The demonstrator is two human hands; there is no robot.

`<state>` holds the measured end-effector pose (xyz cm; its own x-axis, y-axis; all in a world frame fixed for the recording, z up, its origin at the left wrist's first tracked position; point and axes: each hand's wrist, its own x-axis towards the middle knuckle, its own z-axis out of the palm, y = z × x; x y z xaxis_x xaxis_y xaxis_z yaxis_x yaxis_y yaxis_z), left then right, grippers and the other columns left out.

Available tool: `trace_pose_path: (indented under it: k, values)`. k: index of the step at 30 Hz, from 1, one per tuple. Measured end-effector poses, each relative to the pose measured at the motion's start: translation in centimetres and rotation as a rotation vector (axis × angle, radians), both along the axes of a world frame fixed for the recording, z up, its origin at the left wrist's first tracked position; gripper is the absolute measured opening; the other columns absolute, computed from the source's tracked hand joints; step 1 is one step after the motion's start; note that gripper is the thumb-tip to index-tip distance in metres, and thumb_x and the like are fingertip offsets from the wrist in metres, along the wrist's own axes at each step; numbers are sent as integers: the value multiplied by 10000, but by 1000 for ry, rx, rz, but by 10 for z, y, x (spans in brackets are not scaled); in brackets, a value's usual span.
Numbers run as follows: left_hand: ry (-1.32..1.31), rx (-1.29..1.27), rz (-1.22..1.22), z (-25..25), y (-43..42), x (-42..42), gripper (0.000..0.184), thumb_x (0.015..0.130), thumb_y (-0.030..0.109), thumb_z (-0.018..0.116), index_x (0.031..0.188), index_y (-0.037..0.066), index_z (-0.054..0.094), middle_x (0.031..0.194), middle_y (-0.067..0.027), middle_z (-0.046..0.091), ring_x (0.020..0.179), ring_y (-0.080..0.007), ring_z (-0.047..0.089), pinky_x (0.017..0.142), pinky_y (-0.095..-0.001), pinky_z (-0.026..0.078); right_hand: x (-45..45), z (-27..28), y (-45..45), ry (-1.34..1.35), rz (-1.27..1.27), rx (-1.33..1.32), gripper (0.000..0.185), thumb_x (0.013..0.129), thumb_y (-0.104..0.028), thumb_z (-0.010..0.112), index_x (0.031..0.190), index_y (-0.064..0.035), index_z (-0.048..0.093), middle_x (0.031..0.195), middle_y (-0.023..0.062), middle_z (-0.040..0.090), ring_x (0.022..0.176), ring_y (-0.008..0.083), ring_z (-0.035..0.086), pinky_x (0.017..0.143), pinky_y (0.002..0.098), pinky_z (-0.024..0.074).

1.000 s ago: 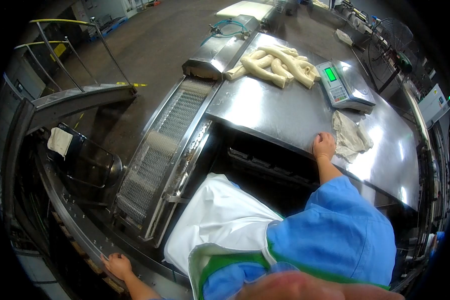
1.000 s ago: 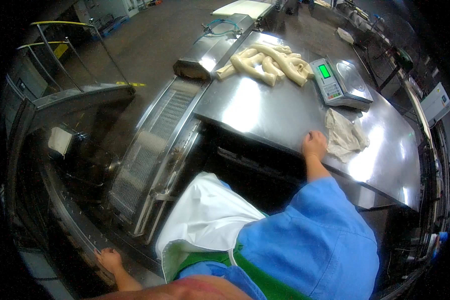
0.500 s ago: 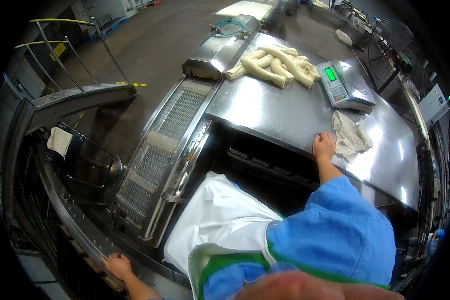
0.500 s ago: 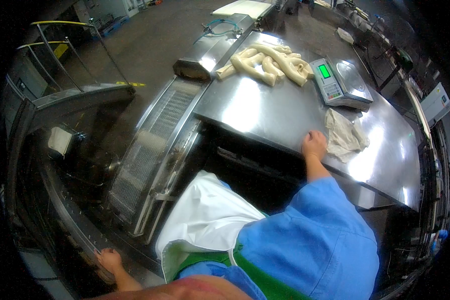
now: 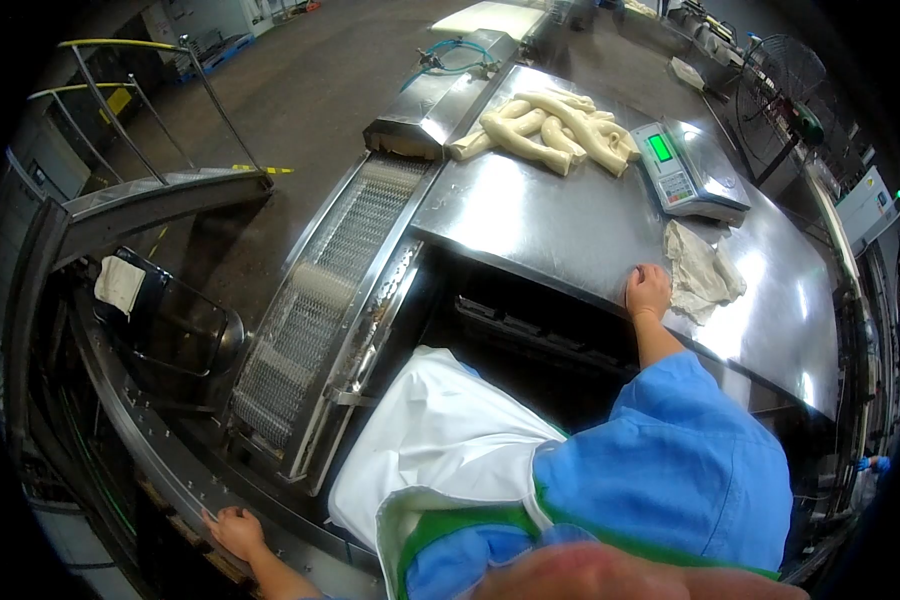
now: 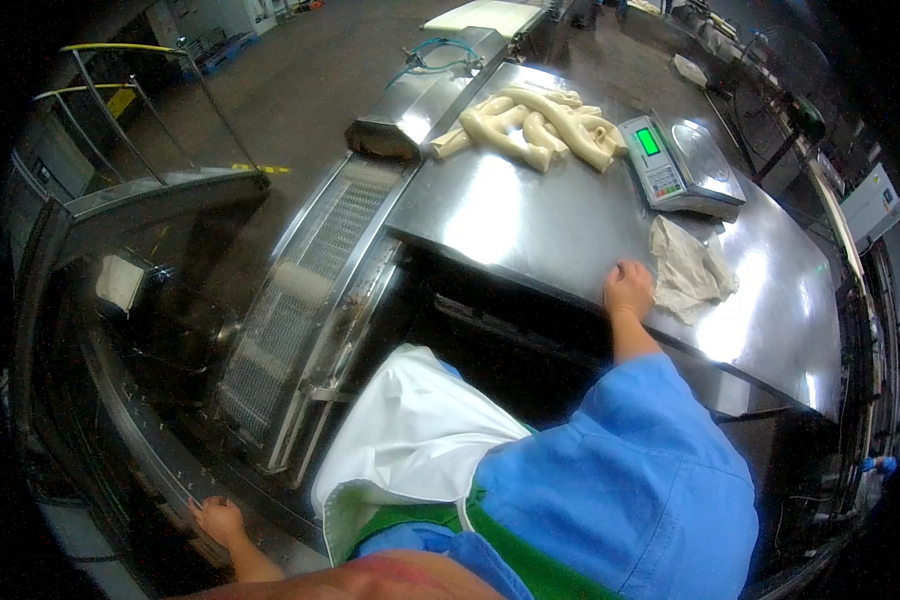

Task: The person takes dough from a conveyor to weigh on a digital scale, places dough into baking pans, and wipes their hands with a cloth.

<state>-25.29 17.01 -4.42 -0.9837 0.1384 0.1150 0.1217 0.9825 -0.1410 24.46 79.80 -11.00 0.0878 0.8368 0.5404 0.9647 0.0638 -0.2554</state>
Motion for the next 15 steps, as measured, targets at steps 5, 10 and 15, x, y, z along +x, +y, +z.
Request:
trace_pose_path:
  k: [5, 10, 15]
  values:
    - [-14, -21, 12, 4, 5, 3, 161, 743, 122, 703, 893, 67, 721, 1113, -82, 648, 1372, -312, 302, 1084, -427, 323, -2, 4, 0, 23, -40, -98, 181, 818, -267, 588, 940, -170, 681, 1100, 37, 627, 1084, 255, 554, 915, 399, 438]
    - [-14, -24, 17, 4, 5, 3, 158, 746, 121, 703, 893, 65, 721, 1124, -80, 644, 1373, -312, 299, 1084, -425, 327, 1, -2, 1, -4, -1, 11, 163, 814, -247, 593, 923, -149, 667, 1023, 45, 632, 1009, 276, 567, 843, 418, 453]
    - [-14, -23, 8, 3, 3, 2, 120, 754, 125, 703, 857, 65, 711, 1128, -73, 639, 1374, -314, 295, 1081, -417, 332, -4, 9, -4, 42, -29, -108, 171, 818, -252, 593, 936, -157, 673, 1090, 50, 626, 1078, 267, 551, 912, 404, 431]
